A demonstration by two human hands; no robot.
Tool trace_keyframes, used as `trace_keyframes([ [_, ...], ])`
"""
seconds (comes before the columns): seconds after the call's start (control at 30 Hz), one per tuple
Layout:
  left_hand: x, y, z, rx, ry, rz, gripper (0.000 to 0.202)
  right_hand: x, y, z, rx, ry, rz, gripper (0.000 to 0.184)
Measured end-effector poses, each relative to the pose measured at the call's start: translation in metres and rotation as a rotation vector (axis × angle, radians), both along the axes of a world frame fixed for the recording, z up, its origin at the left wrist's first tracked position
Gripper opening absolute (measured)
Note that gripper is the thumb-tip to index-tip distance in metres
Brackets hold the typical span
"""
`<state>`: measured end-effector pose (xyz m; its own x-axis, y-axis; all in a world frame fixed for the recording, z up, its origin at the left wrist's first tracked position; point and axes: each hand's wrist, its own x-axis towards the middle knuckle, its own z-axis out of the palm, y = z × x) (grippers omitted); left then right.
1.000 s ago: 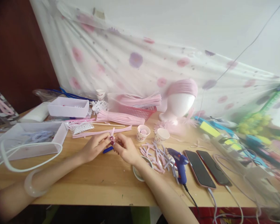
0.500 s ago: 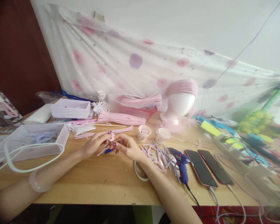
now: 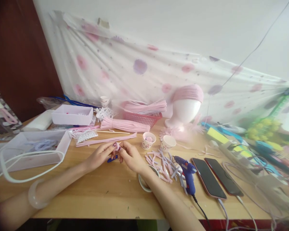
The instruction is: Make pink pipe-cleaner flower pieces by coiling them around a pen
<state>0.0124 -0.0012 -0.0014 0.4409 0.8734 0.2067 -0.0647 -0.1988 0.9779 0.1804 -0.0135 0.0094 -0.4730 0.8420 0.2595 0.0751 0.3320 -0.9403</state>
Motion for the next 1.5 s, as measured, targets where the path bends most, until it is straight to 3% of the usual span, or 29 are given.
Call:
trace_keyframes([
  [0.13, 0.000, 0.001, 0.001, -0.058, -0.042, -0.013, 0.035, 0.002, -0.001, 0.004, 0.027, -0.092, 0.064, 0.032],
  [0.27, 0.001, 0.002, 0.004, -0.204, -0.116, -0.083, 0.039, 0.003, -0.002, 0.008, 0.002, -0.050, 0.111, 0.036],
  [0.37, 0.002, 0.003, 0.007, -0.272, -0.185, -0.069, 0.044, 0.001, -0.003, 0.008, 0.031, -0.026, 0.017, 0.034],
  [0.5, 0.003, 0.001, 0.010, -0.289, -0.204, -0.036, 0.039, -0.001, -0.004, 0.002, 0.246, -0.151, -0.210, 0.026],
  [0.67, 0.003, -0.003, 0.014, -0.301, -0.140, -0.004, 0.031, 0.001, -0.003, -0.005, 0.618, -0.543, -0.367, 0.015],
  [0.93, 0.002, -0.001, 0.008, -0.325, -0.068, -0.023, 0.036, 0.004, -0.003, -0.006, 0.790, -0.774, -0.399, 0.018],
  [1.03, 0.000, 0.001, 0.004, -0.310, -0.066, -0.058, 0.037, 0.000, -0.005, -0.005, 0.677, -0.666, -0.374, 0.016],
  [1.27, -0.013, 0.012, 0.012, -0.140, 0.044, -0.164, 0.034, -0.007, -0.006, 0.004, 0.006, -0.141, -0.194, 0.019],
  [1.5, -0.022, 0.014, 0.026, -0.006, 0.186, -0.259, 0.028, -0.002, 0.000, 0.008, -0.232, 0.025, -0.063, 0.015],
])
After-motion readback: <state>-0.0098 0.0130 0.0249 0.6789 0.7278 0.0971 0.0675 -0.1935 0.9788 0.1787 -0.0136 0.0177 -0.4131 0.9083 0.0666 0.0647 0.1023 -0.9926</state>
